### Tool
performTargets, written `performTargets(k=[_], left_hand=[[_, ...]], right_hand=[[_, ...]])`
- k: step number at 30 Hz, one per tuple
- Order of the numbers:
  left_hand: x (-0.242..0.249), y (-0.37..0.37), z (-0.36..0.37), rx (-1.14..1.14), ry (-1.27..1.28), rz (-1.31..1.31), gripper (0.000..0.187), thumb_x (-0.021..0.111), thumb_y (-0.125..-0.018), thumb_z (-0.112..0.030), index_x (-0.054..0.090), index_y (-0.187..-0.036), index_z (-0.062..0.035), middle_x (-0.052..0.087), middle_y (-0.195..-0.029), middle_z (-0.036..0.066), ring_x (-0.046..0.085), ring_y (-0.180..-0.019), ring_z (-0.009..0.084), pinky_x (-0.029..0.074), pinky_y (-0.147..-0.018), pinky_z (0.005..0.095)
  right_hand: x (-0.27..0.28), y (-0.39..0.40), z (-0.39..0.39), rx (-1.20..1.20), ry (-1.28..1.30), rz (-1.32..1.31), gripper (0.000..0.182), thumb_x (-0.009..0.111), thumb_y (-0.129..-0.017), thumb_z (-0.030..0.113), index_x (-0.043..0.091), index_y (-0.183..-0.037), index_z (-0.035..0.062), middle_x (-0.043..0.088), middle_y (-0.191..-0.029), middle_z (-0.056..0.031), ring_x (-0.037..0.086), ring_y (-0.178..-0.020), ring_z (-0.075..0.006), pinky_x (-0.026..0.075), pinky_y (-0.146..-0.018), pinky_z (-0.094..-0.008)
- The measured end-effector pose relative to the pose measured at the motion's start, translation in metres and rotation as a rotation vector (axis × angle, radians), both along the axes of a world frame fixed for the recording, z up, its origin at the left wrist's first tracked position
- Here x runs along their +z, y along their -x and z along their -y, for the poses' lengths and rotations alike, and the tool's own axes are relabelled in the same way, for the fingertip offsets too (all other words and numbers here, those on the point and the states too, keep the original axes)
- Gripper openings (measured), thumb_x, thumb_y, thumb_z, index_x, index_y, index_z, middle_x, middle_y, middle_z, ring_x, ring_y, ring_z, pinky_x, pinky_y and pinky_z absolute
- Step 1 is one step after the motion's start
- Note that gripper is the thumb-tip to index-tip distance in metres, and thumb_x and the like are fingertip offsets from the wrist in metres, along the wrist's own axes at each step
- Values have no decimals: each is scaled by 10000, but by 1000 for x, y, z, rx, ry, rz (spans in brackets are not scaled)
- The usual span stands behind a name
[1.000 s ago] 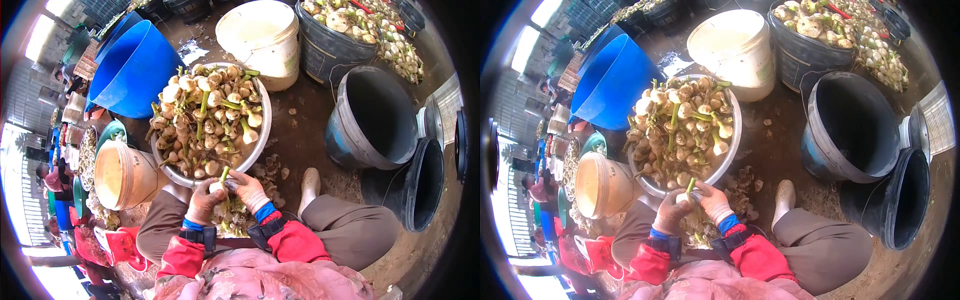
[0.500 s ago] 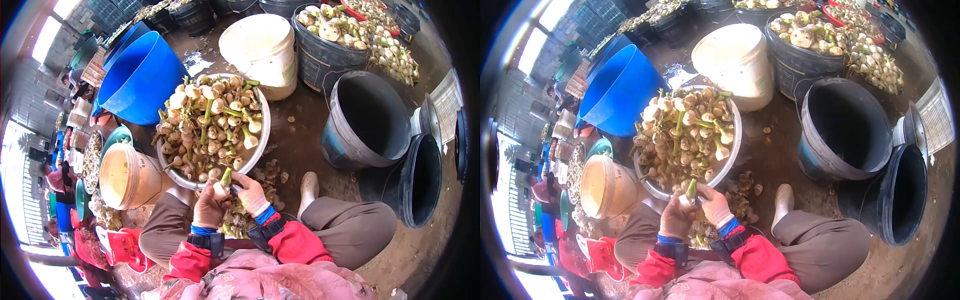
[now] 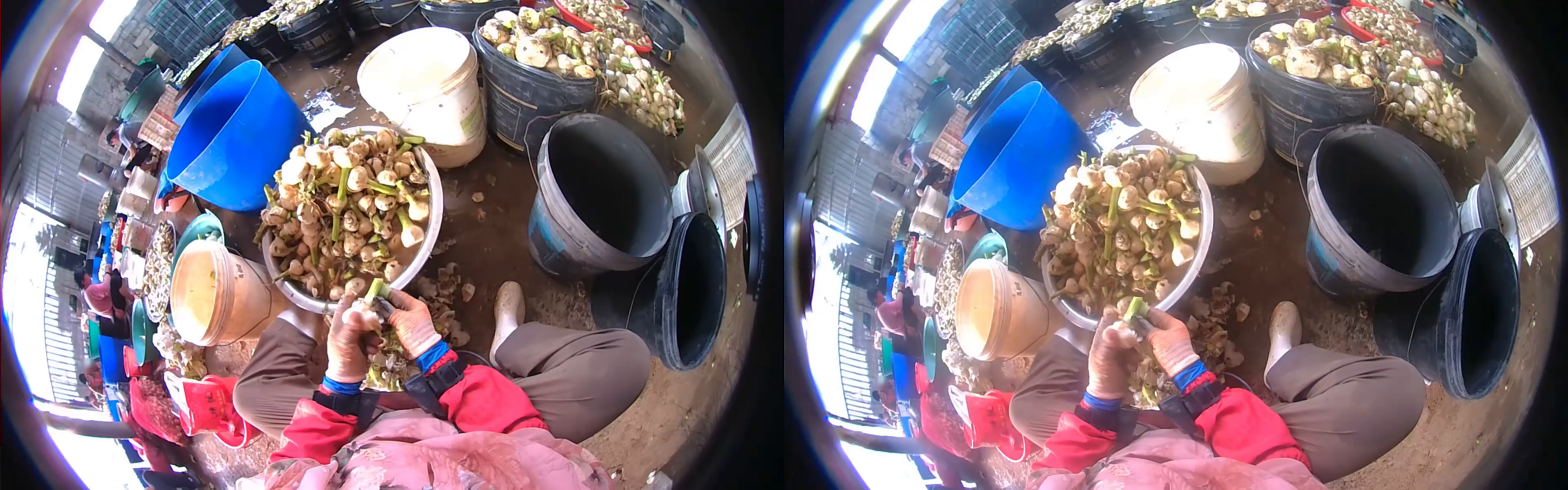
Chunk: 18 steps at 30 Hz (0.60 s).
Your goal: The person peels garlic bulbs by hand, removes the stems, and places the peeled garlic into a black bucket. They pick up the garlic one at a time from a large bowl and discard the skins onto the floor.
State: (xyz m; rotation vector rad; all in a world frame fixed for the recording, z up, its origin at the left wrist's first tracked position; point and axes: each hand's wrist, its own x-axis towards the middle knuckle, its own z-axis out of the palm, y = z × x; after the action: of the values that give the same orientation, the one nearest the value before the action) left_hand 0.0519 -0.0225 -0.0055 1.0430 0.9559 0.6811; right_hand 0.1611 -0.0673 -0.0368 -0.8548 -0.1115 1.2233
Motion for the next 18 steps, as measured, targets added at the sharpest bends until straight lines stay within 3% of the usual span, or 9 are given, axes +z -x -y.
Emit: performTargets(k=[2,3,5,9,11,12,14,15,18], left_hand=[[1,-1,-3,108,284,117,570,503,-801,-653,555,-996,-119,553,-618,44,452,-397,122,304,-338,216],[5,-1,-5,110,282,118,570,503,-801,-653,555,-996,-119,553,-618,44,452,-397,122,304,-338,216],[17,-2,-13,19,649,187,559,506,-794,-659,560,-952,-125,538,-588,42,447,-381,132,302,-329,233],[11,-2,-22,9,459,-84,511,509,-815,-623,591,-940,-134,566,-612,56,498,-423,161,353,-334,236],[2,-2,-22,0,423,-92,468,541,-835,-557,561,-1016,-125,593,-702,52,566,-539,170,424,-434,221],[1,-1,-14,-8,284,-95,463,565,-842,-509,527,-1064,-105,593,-776,51,580,-627,161,451,-511,226],[3,-3,-1,-27,105,-81,504,649,-843,-335,413,-1193,-59,561,-948,36,564,-824,122,483,-706,255],[-3,-5,3,22,15,-33,514,679,-831,-255,401,-1216,-59,541,-956,17,540,-828,113,486,-697,283],[-34,-6,-5,147,-119,57,470,637,-855,-352,467,-1200,-81,567,-1021,41,557,-889,144,483,-735,281]], right_hand=[[-9,3,-3,-18,-50,13,386,515,-792,-89,559,-1171,-31,623,-1065,-58,590,-946,-133,467,-840,-257],[-12,3,-3,-39,-97,26,398,495,-780,-105,563,-1165,-31,627,-1054,-59,596,-933,-136,476,-828,-262],[-12,-3,2,-13,-109,2,387,509,-785,-94,567,-1161,-24,630,-1040,-60,604,-909,-144,492,-804,-273],[-25,1,-2,-30,-78,-101,346,559,-802,-43,572,-1148,-27,636,-1028,-61,606,-903,-147,487,-807,-271],[-26,5,-6,-128,118,640,308,570,-811,-13,593,-1119,-5,650,-1008,-80,611,-906,-160,471,-830,-278],[-21,4,-1,-93,146,825,272,564,-815,0,612,-1081,19,657,-988,-103,615,-908,-175,456,-847,-280],[-22,8,-1,-21,113,783,256,565,-817,8,619,-1067,26,656,-979,-113,617,-907,-181,457,-846,-285],[-22,11,-1,52,78,748,241,566,-820,17,626,-1052,34,655,-970,-123,619,-905,-186,458,-844,-289],[-17,21,0,113,-25,573,234,554,-830,-5,623,-1053,10,657,-962,-79,603,-882,-143,471,-808,-270]])
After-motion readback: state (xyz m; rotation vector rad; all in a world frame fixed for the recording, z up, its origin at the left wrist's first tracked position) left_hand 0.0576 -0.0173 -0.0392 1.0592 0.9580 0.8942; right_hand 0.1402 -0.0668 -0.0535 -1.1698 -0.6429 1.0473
